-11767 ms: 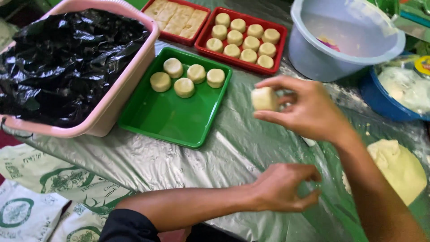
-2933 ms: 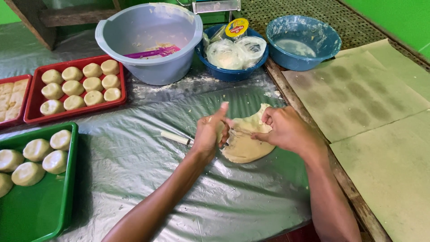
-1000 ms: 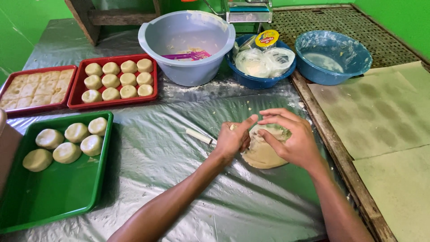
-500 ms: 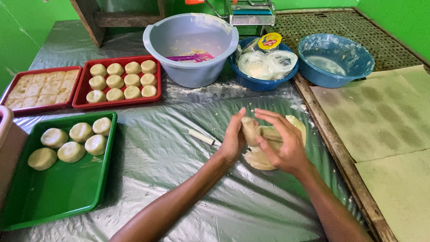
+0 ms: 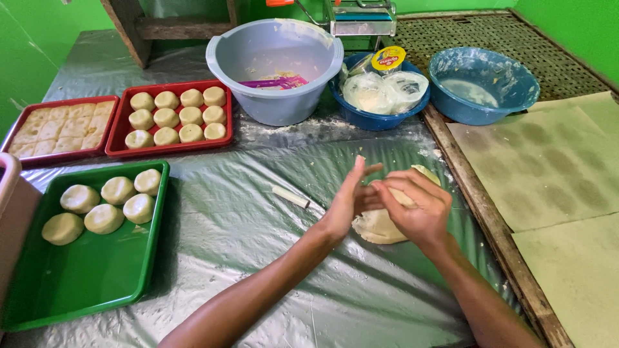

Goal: The recorder is shaping and filling dough balls on a kitchen workbench.

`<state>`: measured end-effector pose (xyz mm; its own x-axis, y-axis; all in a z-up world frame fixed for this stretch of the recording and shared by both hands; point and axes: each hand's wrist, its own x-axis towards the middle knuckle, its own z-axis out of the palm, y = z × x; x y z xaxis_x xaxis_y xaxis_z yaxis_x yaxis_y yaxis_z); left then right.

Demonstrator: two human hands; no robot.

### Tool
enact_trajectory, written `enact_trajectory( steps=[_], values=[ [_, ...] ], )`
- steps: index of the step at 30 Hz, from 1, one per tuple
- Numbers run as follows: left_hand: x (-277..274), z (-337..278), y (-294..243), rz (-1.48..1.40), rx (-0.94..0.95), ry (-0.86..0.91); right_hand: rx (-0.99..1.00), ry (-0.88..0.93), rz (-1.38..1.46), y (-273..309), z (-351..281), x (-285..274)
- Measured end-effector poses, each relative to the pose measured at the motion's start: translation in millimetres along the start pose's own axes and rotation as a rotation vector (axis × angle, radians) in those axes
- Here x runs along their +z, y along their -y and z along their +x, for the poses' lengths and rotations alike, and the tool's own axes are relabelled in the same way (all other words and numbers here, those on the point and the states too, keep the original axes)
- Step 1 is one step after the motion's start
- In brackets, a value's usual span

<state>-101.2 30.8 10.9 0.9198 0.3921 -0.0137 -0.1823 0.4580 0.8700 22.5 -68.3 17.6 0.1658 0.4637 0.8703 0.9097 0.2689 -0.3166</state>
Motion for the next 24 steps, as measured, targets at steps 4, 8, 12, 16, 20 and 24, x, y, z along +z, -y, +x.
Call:
enact_trajectory(
  steps=[4, 8, 12, 16, 20, 24],
  values=[
    [-18, 12, 11, -0.054, 0.003, -0.075, 0.041, 0.035, 0.062, 11, 12, -11],
    [-23, 18, 22, -0.064, 0.052, -0.154, 0.061, 0.119, 0.032, 22, 16, -5],
    [-25, 23, 37, -0.098, 0.069, -0.218, 0.218, 0.213, 0.153, 15, 2, 5],
    [-27, 25, 44, -0.068, 0.118, -0.216, 0.305, 0.269, 0.443, 18, -1, 7],
    [-12, 14, 20, -0.117, 0.188, -0.179, 0.389, 0.318, 0.731, 30, -3, 13],
    [-15, 20, 33, -0.262, 0.286, -0.110, 0.284, 0.378, 0.567, 48, 13, 9]
  ],
)
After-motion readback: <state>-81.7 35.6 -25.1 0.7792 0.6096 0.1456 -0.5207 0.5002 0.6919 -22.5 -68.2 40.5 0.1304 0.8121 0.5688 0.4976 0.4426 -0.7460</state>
